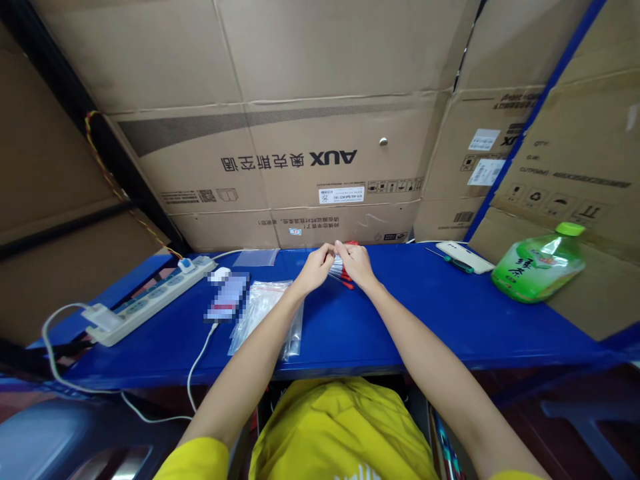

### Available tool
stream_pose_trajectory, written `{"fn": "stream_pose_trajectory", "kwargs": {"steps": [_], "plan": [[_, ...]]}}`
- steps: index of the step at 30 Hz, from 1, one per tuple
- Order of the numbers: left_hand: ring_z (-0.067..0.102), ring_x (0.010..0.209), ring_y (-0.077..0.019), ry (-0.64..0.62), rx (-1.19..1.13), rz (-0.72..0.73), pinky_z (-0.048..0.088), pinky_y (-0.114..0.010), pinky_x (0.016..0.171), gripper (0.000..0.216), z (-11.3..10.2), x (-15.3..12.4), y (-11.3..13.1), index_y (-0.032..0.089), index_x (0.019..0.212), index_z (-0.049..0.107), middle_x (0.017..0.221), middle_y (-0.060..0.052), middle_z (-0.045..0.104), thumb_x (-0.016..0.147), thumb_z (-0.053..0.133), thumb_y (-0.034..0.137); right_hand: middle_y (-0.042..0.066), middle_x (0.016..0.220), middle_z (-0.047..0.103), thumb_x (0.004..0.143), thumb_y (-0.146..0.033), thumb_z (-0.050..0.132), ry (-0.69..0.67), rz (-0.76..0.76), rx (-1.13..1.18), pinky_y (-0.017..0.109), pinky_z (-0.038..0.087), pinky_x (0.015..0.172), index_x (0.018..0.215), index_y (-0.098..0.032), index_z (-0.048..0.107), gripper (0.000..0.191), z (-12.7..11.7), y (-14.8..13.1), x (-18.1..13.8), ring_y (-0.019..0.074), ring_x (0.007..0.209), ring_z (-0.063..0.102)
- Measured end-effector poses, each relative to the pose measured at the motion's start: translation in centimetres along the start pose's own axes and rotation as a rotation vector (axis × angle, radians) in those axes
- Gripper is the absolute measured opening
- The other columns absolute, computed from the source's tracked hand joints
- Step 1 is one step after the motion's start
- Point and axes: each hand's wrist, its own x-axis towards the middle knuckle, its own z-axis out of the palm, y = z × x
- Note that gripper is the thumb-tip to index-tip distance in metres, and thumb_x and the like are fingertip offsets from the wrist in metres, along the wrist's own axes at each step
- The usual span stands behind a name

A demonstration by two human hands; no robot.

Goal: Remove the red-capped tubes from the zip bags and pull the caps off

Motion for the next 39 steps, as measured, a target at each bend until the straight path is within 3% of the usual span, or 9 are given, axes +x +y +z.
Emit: {"fn": "stream_pose_trajectory", "kwargs": {"steps": [5,11,15,23,32,39], "plan": [[0.062,0.087,-0.0198,-0.137,0.029,0.010,0.047,-0.031,0.089,0.025,0.1,0.0,0.3,0.017,0.087,0.061,0.092,-0.006,0.070,0.092,0.037,0.018,0.005,0.055,0.061,0.101,-0.063,0.033,-0.017,0.006,0.017,0.030,0.039,0.064,0.054,-0.022,0.057,0.067,0.2,0.0,0.0,0.0185,0.057,0.058],[0.062,0.091,-0.0201,-0.130,-0.039,-0.009,0.048,-0.033,0.095,0.028,0.7,0.4,-0.4,0.016,0.091,0.065,0.093,-0.007,0.070,0.091,0.037,0.018,0.005,0.058,0.064,0.099,-0.062,0.037,-0.043,0.010,0.112,0.031,0.041,0.066,0.055,-0.021,0.058,0.063,0.2,0.0,0.3,0.0197,0.060,0.060],[0.059,0.083,-0.0182,-0.135,-0.027,-0.008,0.048,-0.030,0.086,0.026,0.7,0.4,-0.4,0.016,0.085,0.061,0.086,-0.005,0.067,0.090,0.035,0.017,0.006,0.058,0.065,0.097,-0.059,0.038,-0.074,0.026,0.151,0.031,0.040,0.064,0.055,-0.021,0.057,0.061,0.2,0.1,0.5,0.0184,0.058,0.058],[0.062,0.089,-0.0207,-0.080,0.194,0.052,0.046,-0.032,0.088,0.024,0.8,-0.4,1.5,0.019,0.096,0.058,0.094,-0.006,0.068,0.097,0.033,0.020,-0.002,0.044,0.041,0.095,-0.066,0.043,0.042,0.139,0.135,0.029,0.029,0.054,0.049,-0.023,0.041,0.063,-0.5,0.9,1.0,0.0125,0.048,0.038],[0.064,0.088,-0.0246,-0.112,0.300,0.052,0.049,-0.036,0.084,0.019,0.9,-0.7,1.7,0.019,0.096,0.054,0.099,-0.011,0.069,0.097,0.035,0.019,0.004,0.051,0.057,0.102,-0.061,0.035,0.140,0.045,-0.100,0.030,0.031,0.058,0.050,-0.021,0.051,0.067,-0.2,-0.1,0.1,0.0153,0.051,0.049],[0.066,0.111,-0.0261,-0.089,0.127,0.092,0.049,-0.038,0.098,0.036,1.1,-0.2,1.0,0.017,0.119,0.059,0.125,-0.012,0.069,0.094,0.034,0.013,0.007,0.057,0.064,0.104,-0.057,0.030,0.142,0.006,-0.109,0.029,0.037,0.062,0.054,-0.021,0.054,0.067,0.4,-1.1,-0.2,0.0169,0.054,0.056]]}}
